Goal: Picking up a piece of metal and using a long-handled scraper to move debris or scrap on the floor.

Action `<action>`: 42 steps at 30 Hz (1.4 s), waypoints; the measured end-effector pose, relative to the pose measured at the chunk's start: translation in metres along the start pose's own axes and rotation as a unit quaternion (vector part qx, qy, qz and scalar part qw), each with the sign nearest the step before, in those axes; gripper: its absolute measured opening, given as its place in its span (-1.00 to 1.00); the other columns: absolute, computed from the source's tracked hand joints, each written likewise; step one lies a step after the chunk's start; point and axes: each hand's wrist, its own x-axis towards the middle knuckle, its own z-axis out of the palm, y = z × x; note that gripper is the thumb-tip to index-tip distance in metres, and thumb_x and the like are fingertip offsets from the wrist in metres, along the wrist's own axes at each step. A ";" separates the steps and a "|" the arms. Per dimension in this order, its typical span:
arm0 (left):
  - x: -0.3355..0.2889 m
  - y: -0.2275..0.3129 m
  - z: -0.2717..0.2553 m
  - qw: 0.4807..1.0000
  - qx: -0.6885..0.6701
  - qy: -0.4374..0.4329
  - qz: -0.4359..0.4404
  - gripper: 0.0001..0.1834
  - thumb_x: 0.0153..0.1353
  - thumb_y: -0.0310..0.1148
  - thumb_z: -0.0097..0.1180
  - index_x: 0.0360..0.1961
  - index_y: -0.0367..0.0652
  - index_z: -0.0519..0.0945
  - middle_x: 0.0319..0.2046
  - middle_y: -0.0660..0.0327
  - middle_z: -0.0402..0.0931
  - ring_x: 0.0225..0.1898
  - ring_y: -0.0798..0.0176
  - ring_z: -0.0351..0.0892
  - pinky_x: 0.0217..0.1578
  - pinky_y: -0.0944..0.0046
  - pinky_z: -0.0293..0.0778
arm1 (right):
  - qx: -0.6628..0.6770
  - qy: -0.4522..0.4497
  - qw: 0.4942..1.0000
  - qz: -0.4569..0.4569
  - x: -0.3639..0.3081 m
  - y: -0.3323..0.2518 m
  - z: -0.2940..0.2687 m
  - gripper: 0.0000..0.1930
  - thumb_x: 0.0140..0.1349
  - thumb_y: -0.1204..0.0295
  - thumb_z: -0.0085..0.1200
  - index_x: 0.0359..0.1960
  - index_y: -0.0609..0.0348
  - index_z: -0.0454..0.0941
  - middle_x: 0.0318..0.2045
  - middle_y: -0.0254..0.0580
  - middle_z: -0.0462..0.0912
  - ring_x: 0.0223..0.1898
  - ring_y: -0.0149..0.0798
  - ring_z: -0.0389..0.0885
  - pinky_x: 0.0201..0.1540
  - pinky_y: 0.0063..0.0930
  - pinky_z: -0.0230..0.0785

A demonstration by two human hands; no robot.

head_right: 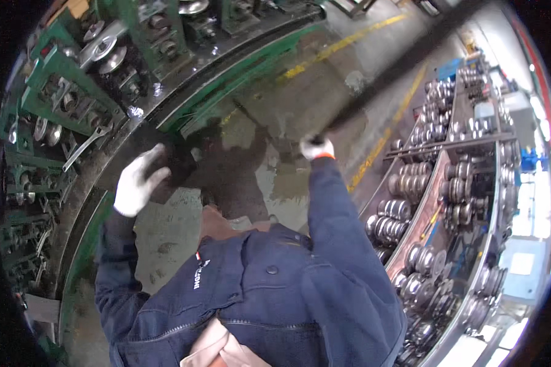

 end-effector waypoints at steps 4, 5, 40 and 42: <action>0.001 0.201 0.004 0.938 0.185 0.031 0.291 -0.36 -0.09 -0.26 0.39 0.04 -0.36 0.57 -0.02 -0.01 0.58 0.04 -0.15 0.56 0.16 -0.14 0.40 | -0.002 -0.029 0.998 0.061 0.014 0.004 -0.058 -0.87 0.27 0.35 0.07 -0.42 0.02 0.44 -0.48 -0.26 0.50 -0.42 -0.24 0.51 -0.30 -0.31 0.49; -0.009 0.228 0.016 0.919 0.282 0.043 0.272 -0.38 -0.06 -0.24 0.37 0.06 -0.33 0.58 0.00 0.00 0.55 0.08 -0.12 0.52 0.19 -0.16 0.36 | -0.015 0.024 0.998 0.052 0.000 0.029 -0.072 -0.88 0.27 0.33 0.11 -0.36 0.03 0.46 -0.42 -0.25 0.53 -0.36 -0.23 0.52 -0.26 -0.26 0.52; -0.417 0.485 0.315 0.583 0.193 -0.398 -0.682 -0.47 -0.09 0.04 0.36 -0.20 -0.14 0.69 -0.43 -0.08 0.66 -0.31 -0.13 0.70 -0.23 0.00 0.59 | -0.355 0.255 0.825 0.359 -0.214 -0.027 -0.461 -0.84 0.23 0.32 0.22 -0.31 0.12 0.58 -0.41 -0.18 0.58 -0.34 -0.19 0.58 -0.20 -0.22 0.49; -0.404 0.494 0.372 0.585 0.172 -0.386 -0.692 -0.47 -0.11 0.03 0.37 -0.22 -0.16 0.68 -0.43 -0.10 0.66 -0.31 -0.15 0.69 -0.24 0.00 0.59 | -0.311 0.238 0.863 0.319 -0.188 -0.071 -0.469 -0.82 0.23 0.33 0.20 -0.32 0.19 0.58 -0.47 -0.15 0.57 -0.41 -0.17 0.59 -0.29 -0.18 0.52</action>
